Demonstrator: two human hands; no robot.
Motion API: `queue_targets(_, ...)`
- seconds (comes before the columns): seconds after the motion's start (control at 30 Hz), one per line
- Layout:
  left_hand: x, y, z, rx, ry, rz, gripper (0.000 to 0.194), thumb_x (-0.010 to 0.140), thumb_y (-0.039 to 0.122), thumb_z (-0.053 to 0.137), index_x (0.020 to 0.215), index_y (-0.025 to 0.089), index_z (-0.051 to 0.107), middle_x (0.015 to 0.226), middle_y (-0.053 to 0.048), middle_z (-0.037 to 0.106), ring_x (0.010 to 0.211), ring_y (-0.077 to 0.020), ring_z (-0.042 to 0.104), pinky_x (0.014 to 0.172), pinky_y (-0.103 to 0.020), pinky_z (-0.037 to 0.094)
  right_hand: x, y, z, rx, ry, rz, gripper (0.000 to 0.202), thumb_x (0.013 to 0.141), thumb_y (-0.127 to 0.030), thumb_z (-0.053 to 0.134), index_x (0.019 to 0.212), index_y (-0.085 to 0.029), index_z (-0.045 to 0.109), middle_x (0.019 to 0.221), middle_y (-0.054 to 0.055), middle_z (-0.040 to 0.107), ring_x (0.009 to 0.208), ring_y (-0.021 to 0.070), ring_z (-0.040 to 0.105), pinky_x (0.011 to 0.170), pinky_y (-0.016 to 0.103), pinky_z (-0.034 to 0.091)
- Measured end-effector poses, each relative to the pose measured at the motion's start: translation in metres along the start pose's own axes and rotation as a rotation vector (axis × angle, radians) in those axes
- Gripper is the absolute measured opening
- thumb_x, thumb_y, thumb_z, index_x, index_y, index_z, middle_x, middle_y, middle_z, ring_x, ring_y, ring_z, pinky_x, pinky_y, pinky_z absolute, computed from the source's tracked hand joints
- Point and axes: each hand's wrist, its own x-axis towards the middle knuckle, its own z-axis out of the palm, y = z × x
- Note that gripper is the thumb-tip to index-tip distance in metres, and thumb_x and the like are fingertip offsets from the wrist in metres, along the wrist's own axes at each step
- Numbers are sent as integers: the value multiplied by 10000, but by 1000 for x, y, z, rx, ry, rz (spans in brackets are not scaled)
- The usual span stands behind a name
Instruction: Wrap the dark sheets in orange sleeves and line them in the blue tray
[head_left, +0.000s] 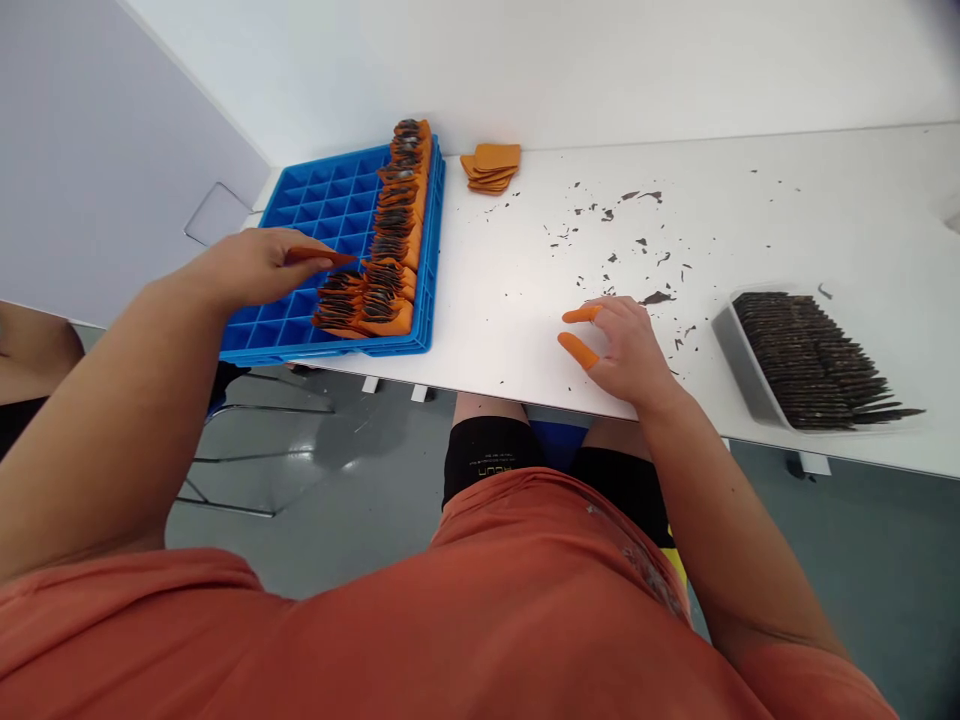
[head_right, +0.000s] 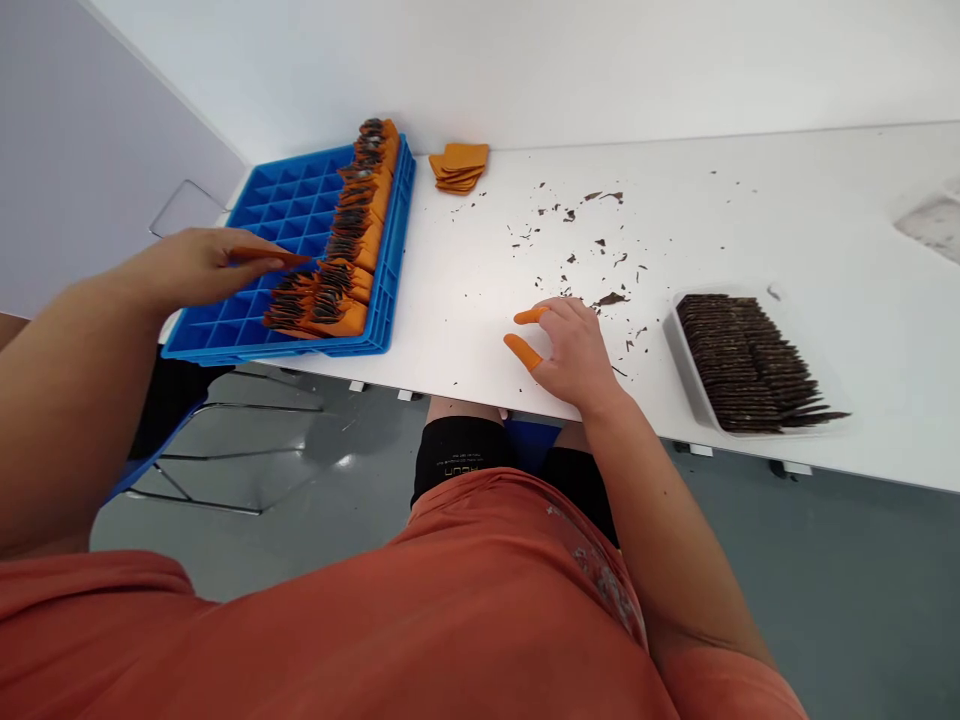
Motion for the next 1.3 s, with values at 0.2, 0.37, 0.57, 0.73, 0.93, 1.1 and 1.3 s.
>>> queue_targets(0.2, -1, 7, 5, 24, -84, 76, 716, 878, 539, 437, 1401, 180, 771, 1440, -93, 730, 1350, -328, 654, 1219, -450, 482, 0, -1, -3, 31, -25, 45, 401, 1097, -527, 481, 1120, -272, 789, 1211, 100, 796, 1194, 325, 675, 1135, 597, 481)
queue_targets(0.37, 5, 12, 10, 44, -165, 70, 793, 951, 782, 378, 1346, 213, 763, 1299, -81, 762, 1181, -301, 688, 1038, -422, 517, 1, 0, -4, 34, -27, 53, 432, 1102, -539, 457, 1117, -268, 793, 1201, 101, 797, 1199, 326, 665, 1136, 595, 475)
queue_targets(0.57, 16, 17, 16, 73, -213, 75, 901, 937, 884, 322, 1288, 194, 782, 1245, -82, 775, 1123, -292, 688, 957, -384, 500, 1, 0, -5, 30, -36, 58, 434, 1104, -546, 445, 1117, -274, 783, 1217, 104, 791, 1206, 329, 661, 1146, 603, 468)
queue_targets(0.73, 20, 19, 16, 44, -236, -38, 885, 896, 928, 381, 1288, 253, 798, 1292, -34, 780, 1150, -295, 704, 991, -395, 504, 1, -1, -4, 18, -41, 51, 423, 1101, -543, 459, 1127, -272, 783, 1211, 109, 786, 1205, 333, 661, 1148, 605, 471)
queue_targets(0.93, 21, 16, 13, -36, -189, -178, 753, 1035, 764, 373, 1400, 234, 763, 1347, -26, 794, 1285, -313, 699, 1209, -447, 491, 0, 2, -3, 40, -29, 34, 559, 1131, -617, 340, 1094, -285, 788, 1188, 97, 790, 1169, 320, 670, 1120, 595, 470)
queue_targets(1.1, 20, -6, 21, -143, -116, -73, 735, 1080, 725, 350, 1480, 237, 726, 1463, -37, 761, 1339, -301, 688, 1288, -463, 465, -3, 3, -2, 112, -4, 45, 741, 1140, -683, 156, 1121, -311, 796, 1202, 78, 791, 1178, 295, 686, 1129, 574, 462)
queue_targets(1.3, 15, -2, 28, -226, -65, -26, 671, 1101, 606, 414, 1628, 222, 569, 1450, -86, 746, 1224, -261, 710, 1151, -420, 571, -3, 4, -3, 78, -9, 38, 693, 1138, -681, 213, 1118, -313, 800, 1209, 80, 790, 1180, 305, 691, 1126, 581, 476)
